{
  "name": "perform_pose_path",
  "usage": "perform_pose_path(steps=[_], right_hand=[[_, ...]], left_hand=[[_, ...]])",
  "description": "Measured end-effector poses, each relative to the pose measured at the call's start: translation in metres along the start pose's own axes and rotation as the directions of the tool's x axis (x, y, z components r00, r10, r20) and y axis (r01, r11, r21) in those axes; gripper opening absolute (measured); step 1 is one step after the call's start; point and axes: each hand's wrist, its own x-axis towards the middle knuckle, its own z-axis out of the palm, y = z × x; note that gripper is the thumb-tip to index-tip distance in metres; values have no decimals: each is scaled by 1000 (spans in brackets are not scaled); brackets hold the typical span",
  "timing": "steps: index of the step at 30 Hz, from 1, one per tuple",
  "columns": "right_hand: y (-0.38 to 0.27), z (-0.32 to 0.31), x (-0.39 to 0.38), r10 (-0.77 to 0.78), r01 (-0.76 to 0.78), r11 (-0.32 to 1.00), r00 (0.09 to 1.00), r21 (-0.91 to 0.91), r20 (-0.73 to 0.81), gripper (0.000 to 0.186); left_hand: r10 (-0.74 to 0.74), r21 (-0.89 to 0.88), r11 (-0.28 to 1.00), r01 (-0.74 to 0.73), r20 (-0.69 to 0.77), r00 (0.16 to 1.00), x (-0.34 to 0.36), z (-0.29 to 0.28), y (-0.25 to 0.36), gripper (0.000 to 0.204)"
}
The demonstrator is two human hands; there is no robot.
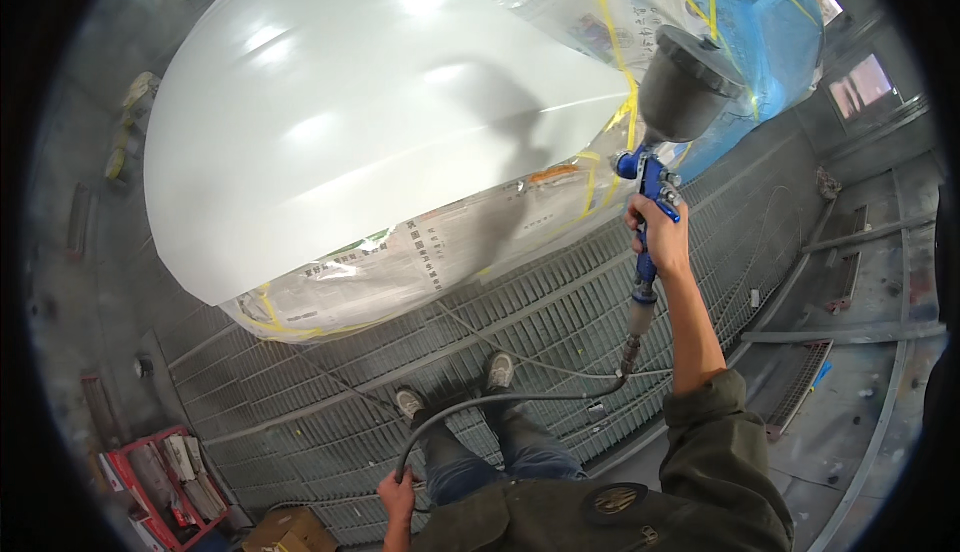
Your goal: The person uses a spray gun to apply white paint to a car hood in a paint booth. The hood is masked with newspaper and tape, and the person moves around the hood to apply even coats of paint.
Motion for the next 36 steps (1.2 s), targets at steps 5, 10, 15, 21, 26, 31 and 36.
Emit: perform_pose_path(steps=[5, 10, 15, 21, 26, 31, 36], right_hand=[[2, 58, -39, 50, -58, 997, 986, 42, 157, 14], [2, 133, -81, 105, -129, 988, 962, 84, 251, 10], [0, 212, -126, 108, -149, 984, 936, 100, 334, 12], [-5, 315, -182, 53, -112, 987, 906, 116, 420, 8], [7, 405, -225, -12, -24, 997, 890, 72, 456, 24], [2, 497, -269, -8, 10, 1000, 837, 0, 548, 60], [-12, 590, -306, -154, 210, 977, 804, -32, 575, 65]], left_hand=[[-26, 110, 993, 35, -86, 996, 5, -32, -28, 29], [-79, 55, 994, 92, -208, 975, 8, -62, -91, 36], [-234, -77, 972, 221, -272, 933, 6, -97, -155, 44], [-377, -156, 926, 344, -318, 870, 2, -141, -229, 49], [-599, -492, 769, 409, -329, 730, -2, -169, -272, 44], [-731, -502, 678, 536, -383, 565, -10, -182, -353, 40], [-766, -423, 643, 638, -362, 532, -7, -191, -373, 37]])
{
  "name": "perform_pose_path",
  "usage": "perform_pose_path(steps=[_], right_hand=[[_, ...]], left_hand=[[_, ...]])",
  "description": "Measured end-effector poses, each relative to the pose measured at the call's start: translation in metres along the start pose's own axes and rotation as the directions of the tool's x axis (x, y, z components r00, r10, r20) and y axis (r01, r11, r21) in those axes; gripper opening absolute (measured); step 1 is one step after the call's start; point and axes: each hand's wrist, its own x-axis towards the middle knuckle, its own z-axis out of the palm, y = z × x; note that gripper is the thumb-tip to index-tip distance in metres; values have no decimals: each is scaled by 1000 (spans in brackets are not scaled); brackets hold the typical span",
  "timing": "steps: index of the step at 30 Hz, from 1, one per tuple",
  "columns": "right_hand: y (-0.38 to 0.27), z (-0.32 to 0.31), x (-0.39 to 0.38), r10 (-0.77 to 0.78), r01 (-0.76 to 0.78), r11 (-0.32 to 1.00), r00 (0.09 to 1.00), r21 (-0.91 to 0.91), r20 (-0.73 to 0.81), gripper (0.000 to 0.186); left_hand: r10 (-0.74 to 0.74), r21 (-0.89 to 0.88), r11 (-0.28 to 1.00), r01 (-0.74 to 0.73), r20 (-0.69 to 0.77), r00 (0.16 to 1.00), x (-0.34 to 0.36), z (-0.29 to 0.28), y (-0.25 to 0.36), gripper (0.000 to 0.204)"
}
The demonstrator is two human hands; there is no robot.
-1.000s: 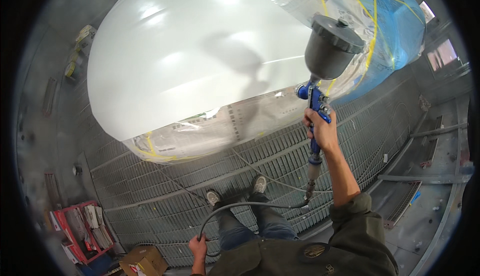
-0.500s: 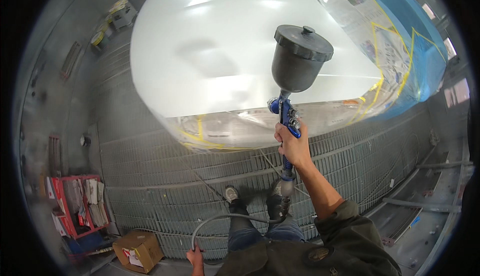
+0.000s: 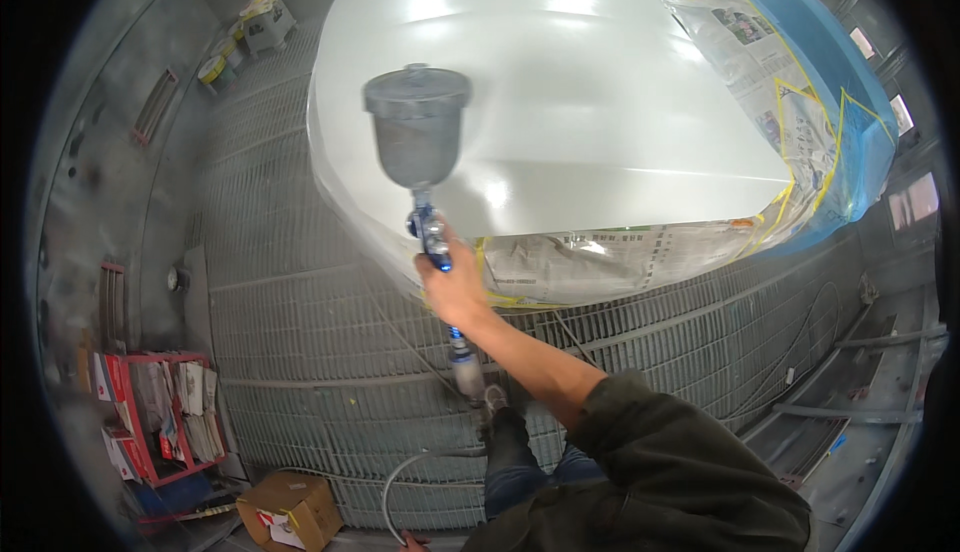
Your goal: The person uses a spray gun to apply white paint to a car hood in a paint booth. The hood is masked with newspaper and tape, and the person moves around the hood to apply even coats of paint.
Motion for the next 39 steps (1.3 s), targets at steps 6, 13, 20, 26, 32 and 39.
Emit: perform_pose_path(steps=[6, 13, 20, 26, 32, 39], right_hand=[[-16, 90, 33, 3, -10, 997, 996, 74, 92, 63], [-15, 90, 60, -20, 14, 998, 995, 60, 102, 61], [-5, -45, 38, 95, -104, 982, 993, 156, 64, 55], [-12, -181, -1, 194, -191, 969, 981, 158, -4, 48], [13, -336, -28, 266, -222, 931, 956, 290, -121, 15], [19, -491, -40, 367, -322, 927, 887, 194, -281, 14]], left_hand=[[11, 123, 992, -20, 77, 997, 2, 4, 9, 34], [63, 173, 981, -85, 130, 990, 7, -1, 17, 36], [226, 193, 943, -269, 220, 949, 16, 8, 53, 43], [314, 292, 856, -426, 361, 878, 8, 59, 81, 52], [505, 401, 654, -641, 400, 765, -72, 93, 126, 55], [564, -5, 637, -771, 685, 462, -225, 121, 200, 33]])
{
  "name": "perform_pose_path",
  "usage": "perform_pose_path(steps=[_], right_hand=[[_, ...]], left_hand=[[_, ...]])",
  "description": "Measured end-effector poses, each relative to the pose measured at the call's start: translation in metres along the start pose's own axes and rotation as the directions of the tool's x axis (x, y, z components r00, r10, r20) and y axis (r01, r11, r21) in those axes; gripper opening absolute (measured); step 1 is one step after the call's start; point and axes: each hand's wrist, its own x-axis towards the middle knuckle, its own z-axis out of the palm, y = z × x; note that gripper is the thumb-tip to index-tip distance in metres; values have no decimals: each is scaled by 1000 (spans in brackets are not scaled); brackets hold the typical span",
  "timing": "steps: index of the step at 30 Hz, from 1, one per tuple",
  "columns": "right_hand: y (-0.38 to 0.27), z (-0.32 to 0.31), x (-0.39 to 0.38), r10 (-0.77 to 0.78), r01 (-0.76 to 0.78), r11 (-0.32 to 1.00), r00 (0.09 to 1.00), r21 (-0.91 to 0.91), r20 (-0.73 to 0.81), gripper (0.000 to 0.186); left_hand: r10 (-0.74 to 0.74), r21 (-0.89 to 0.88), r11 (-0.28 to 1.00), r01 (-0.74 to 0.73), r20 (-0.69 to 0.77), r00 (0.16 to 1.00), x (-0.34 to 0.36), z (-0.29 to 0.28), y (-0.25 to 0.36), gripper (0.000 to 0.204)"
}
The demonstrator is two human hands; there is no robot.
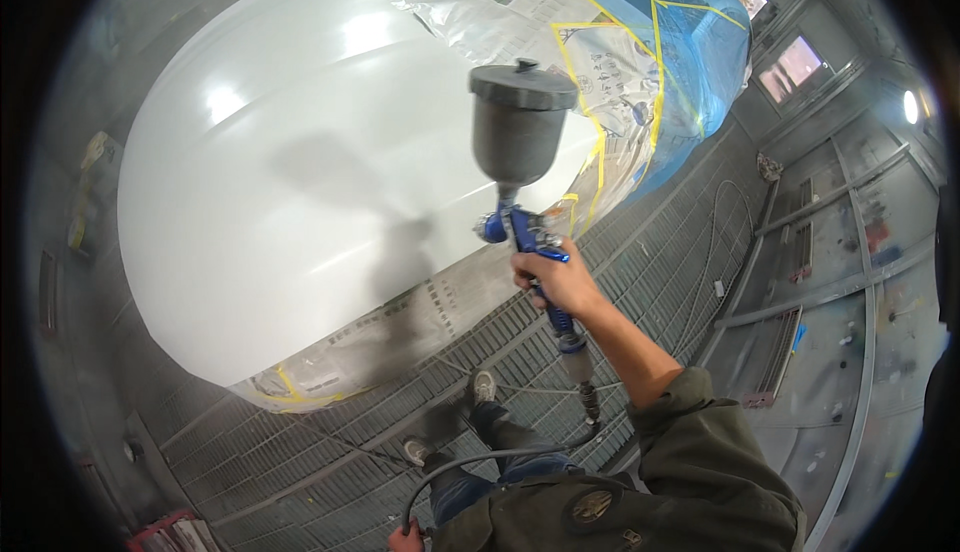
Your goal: The person uses a spray gun to apply white paint to a car hood in a paint booth. The hood is masked with newspaper and tape, and the person moves around the hood to apply even coats of paint.
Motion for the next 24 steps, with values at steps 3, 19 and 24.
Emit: perform_pose_path(steps=[3, 19, 24], right_hand=[[-9, -58, 18, -8, 7, 1000, 998, -10, -60, 15], [-90, -238, 111, -207, 84, 921, 933, -381, -295, 15], [-105, -205, 119, -94, 16, 946, 969, -325, -227, 12]], left_hand=[[-6, 235, 972, 10, -19, 1000, 5, 38, 59, 34], [229, -126, 969, -211, 152, 962, -40, 109, 230, 27], [199, -174, 967, -185, 68, 978, -55, 95, 258, 28]])
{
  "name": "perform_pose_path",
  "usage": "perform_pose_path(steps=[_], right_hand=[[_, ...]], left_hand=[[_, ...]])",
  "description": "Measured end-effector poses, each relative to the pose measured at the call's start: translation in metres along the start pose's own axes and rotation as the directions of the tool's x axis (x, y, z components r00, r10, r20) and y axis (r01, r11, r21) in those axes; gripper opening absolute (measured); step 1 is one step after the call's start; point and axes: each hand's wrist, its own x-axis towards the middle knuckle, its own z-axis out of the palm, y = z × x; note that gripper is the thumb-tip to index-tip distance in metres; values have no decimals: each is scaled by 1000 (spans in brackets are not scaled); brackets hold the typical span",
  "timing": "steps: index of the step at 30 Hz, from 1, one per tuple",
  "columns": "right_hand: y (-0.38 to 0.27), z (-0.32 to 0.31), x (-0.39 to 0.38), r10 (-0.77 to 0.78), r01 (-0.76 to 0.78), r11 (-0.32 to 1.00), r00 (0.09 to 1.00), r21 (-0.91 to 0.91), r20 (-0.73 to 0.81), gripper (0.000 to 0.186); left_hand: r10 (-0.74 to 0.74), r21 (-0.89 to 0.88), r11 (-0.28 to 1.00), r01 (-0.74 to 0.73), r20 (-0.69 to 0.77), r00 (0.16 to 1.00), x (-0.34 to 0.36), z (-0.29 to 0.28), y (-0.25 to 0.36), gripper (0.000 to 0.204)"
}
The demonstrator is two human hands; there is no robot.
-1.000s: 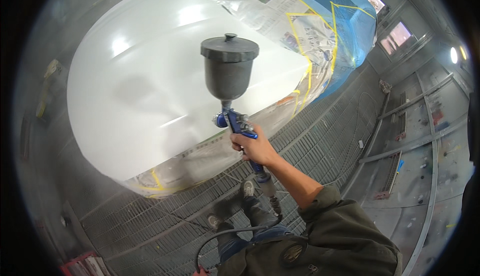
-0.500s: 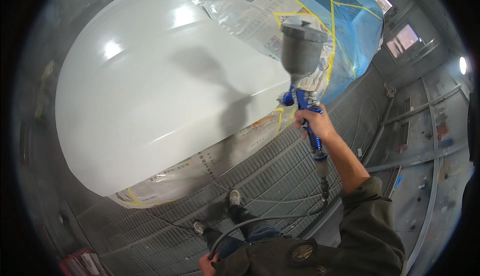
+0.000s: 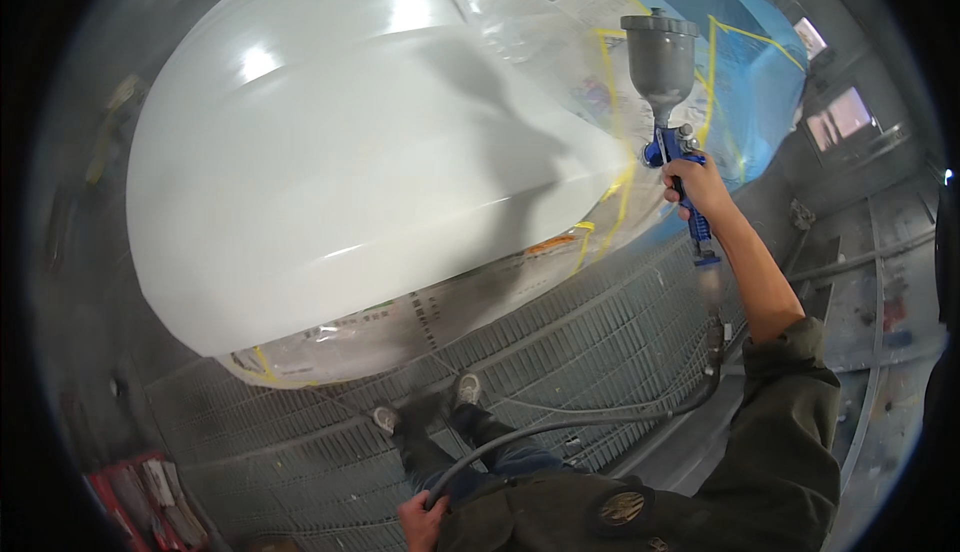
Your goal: The person uses a spray gun to apply white paint to a car hood in a paint booth. The hood is masked with newspaper and tape, and the person moves around the hood to apply even coats of paint.
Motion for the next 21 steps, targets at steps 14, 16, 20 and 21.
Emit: perform_pose_path(steps=[14, 16, 20, 21], right_hand=[[-69, 190, -104, 83, -169, 968, 914, 187, 397, 11], [-82, 221, -117, 71, -169, 968, 894, 186, 443, 11], [-110, 287, -147, 40, -177, 963, 841, 204, 540, 11], [-116, 305, -153, 28, -178, 961, 823, 212, 568, 11]], left_hand=[[-169, -57, 986, 159, -282, 945, -11, -91, -116, 28], [-196, -85, 980, 178, -309, 931, -14, -108, -132, 28], [-240, -52, 970, 237, -350, 906, -22, -145, -178, 26], [-242, -89, 970, 225, -366, 899, -24, -152, -188, 26]])
